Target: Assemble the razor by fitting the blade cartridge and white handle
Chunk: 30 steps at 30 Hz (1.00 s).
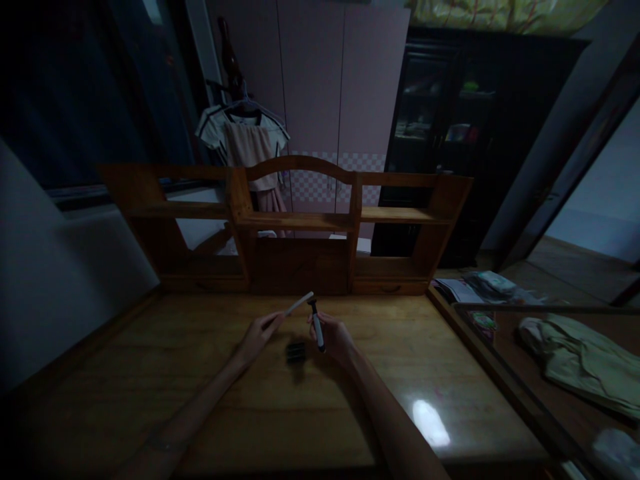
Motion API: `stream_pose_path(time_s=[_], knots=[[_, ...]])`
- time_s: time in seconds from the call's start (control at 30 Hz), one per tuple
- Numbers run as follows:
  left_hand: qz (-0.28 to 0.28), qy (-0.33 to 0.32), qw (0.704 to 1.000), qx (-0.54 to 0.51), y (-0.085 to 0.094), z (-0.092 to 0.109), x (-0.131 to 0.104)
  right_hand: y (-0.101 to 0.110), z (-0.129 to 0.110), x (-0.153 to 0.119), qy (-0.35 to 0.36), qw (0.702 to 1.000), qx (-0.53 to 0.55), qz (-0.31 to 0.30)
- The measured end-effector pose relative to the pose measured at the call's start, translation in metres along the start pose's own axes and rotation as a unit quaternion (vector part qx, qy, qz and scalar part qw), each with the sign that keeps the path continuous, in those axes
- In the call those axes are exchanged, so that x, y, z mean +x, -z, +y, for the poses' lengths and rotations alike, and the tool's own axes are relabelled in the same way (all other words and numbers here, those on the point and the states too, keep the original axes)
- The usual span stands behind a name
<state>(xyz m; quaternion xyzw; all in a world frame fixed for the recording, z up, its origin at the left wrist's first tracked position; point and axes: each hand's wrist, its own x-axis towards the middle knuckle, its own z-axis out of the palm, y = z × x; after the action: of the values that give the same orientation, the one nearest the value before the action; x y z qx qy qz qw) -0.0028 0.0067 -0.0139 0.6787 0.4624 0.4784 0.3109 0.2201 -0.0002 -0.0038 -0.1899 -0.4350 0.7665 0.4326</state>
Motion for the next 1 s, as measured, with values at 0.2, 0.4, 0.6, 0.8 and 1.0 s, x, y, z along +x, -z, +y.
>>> stream_pose_path(time_s=[0.2, 0.4, 0.6, 0.8, 1.0], knots=[[0.005, 0.015, 1.0, 0.012, 0.0, -0.0022, 0.0016, 0.0052, 0.0024, 0.0028, -0.007, 1.0, 0.006, -0.005], [-0.011, 0.004, 1.0, 0.003, 0.0, -0.0063, 0.0016, 0.0019, 0.0012, 0.0005, 0.0, 1.0, 0.003, -0.006], [0.013, 0.01, 1.0, 0.011, 0.0005, -0.0051, 0.0011, -0.0002, -0.0008, -0.0001, 0.004, 1.0, -0.002, -0.007], [0.011, 0.01, 1.0, 0.014, -0.0006, -0.0054, 0.0017, -0.0004, -0.0008, -0.0002, 0.006, 1.0, -0.014, -0.01], [0.01, -0.004, 1.0, 0.003, -0.0003, -0.0052, 0.0013, 0.0004, -0.0015, -0.0003, 0.003, 1.0, -0.022, 0.0]])
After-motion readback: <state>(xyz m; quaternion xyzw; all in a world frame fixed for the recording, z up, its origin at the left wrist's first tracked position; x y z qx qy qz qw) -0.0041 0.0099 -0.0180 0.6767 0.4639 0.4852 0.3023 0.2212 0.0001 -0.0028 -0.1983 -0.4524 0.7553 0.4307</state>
